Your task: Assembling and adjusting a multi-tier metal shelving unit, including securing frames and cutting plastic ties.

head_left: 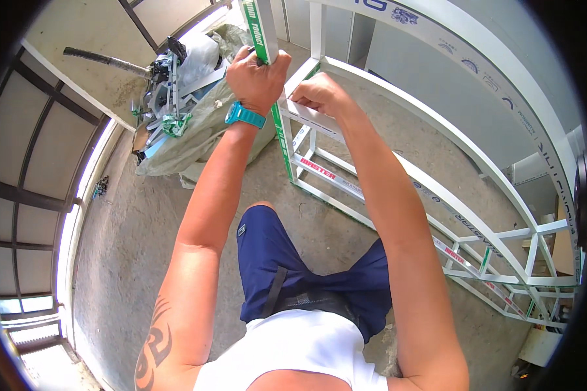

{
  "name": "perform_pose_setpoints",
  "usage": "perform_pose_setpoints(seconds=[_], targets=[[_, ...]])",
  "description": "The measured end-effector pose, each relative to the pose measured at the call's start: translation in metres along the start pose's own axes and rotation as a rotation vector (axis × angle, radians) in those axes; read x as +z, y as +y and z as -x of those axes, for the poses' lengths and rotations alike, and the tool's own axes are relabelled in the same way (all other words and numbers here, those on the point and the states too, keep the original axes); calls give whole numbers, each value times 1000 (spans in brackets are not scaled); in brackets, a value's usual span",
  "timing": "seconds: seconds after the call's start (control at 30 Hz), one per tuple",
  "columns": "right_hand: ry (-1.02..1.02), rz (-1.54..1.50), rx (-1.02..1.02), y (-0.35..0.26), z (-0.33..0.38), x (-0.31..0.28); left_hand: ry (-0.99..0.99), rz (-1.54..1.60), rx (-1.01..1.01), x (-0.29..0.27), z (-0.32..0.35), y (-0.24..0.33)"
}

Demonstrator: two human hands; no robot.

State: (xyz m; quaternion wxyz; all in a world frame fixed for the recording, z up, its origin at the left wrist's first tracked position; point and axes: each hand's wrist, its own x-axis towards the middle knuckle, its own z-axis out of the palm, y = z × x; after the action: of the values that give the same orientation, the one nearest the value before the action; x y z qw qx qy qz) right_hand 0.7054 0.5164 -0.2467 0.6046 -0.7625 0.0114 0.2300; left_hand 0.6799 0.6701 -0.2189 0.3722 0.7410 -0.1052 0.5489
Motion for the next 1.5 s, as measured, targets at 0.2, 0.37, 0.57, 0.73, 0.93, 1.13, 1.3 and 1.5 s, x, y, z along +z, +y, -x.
perform_pose_setpoints(seconds=[0.2, 0.37, 0.57, 0.73, 0.93, 1.13, 1.3, 1.5], targets=[[27, 3, -68, -6, -1, 8, -5, 22, -86, 2, 3, 1], [56, 4, -112, 1, -1, 8, 2, 26, -60, 1, 5, 2], [75, 136, -155, 5, -2, 7, -1, 1, -73, 5, 5, -8], [114, 559, -147, 12, 11, -40, -19, -8, -21, 7, 8, -9], [63, 544, -79, 1, 27, -57, -16, -14, -46, -1, 3, 0], [-30, 454, -104, -2, -2, -14, -8, 5, -57, 2, 5, 0], [80, 495, -109, -8, -1, 11, -19, -36, -63, -1, 5, -3], [422, 880, -226, 10, -2, -14, -71, -68, -88, 3, 6, 4]])
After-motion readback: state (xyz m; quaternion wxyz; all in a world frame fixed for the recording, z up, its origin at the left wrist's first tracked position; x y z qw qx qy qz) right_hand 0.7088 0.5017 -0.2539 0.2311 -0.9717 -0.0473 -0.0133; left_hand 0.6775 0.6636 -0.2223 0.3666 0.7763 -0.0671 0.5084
